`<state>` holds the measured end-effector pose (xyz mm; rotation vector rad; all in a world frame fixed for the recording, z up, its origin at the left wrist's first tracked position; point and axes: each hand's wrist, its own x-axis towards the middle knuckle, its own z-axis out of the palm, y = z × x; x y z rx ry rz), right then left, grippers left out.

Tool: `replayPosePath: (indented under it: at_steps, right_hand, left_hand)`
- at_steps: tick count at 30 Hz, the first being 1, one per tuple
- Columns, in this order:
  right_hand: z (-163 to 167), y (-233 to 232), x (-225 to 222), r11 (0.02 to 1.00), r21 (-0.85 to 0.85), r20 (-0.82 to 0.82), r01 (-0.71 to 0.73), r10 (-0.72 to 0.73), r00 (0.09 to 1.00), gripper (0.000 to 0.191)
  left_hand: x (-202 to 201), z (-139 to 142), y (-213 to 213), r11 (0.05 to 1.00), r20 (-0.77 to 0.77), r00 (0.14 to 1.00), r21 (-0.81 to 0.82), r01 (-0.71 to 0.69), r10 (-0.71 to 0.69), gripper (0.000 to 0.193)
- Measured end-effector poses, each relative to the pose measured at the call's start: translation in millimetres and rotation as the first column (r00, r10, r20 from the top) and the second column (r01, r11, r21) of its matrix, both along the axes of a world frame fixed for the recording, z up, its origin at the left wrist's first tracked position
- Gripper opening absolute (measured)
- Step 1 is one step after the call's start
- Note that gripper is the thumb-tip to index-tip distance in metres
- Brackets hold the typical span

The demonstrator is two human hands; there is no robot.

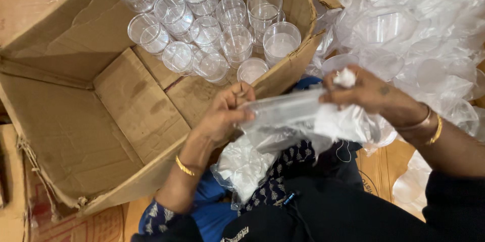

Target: The person sits on the floor next to a cardboard box of clear plastic cups, opens a poly bag, places cups into it one at a time, and sets filled bags into the box, repeating with new bags.

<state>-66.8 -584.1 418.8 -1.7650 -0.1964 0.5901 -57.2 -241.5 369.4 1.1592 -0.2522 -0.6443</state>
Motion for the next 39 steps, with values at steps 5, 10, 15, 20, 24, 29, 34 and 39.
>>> replayPosePath:
  at_steps: [5,10,15,20,24,29,34,39]
  right_hand:
    - [-21,17,92,0.873,-0.424,0.33,0.241,-0.099,0.939,0.02]
    - [-67,53,199,0.463,-0.837,0.513,0.29,0.483,0.709,0.017]
    - [-123,58,229,0.155,-0.949,0.306,0.275,0.669,0.677,0.015]
    - [-138,55,228,0.03,-0.959,0.22,0.281,0.705,0.674,0.015]
    - [-133,61,227,0.023,-0.962,0.203,0.273,0.729,0.654,0.016]
    - [-118,53,228,0.112,-0.966,0.248,0.235,0.668,0.702,0.02]
    - [-107,46,228,0.283,-0.938,0.336,0.201,0.599,0.727,0.024]
    - [-77,43,219,0.428,-0.874,0.43,0.23,0.459,0.777,0.03]
  left_hand:
    - [90,-41,-31,0.789,0.315,0.874,0.389,-0.475,0.371,0.028]
    - [167,-99,-68,0.703,0.046,0.898,0.605,-0.374,0.438,0.032]
    - [179,-161,-91,0.843,-0.117,0.96,0.513,-0.161,0.254,0.048]
    - [186,-192,-105,0.855,-0.109,0.975,0.507,-0.111,0.192,0.064]
    - [185,-199,-109,0.906,0.006,0.967,0.347,-0.241,0.255,0.05]
    - [181,-195,-106,0.854,0.069,0.96,0.444,-0.272,0.27,0.044]
    - [171,-180,-102,0.909,-0.007,0.959,0.321,-0.265,0.282,0.045]
    - [160,-139,-90,0.958,-0.267,0.927,-0.041,-0.284,0.263,0.05]
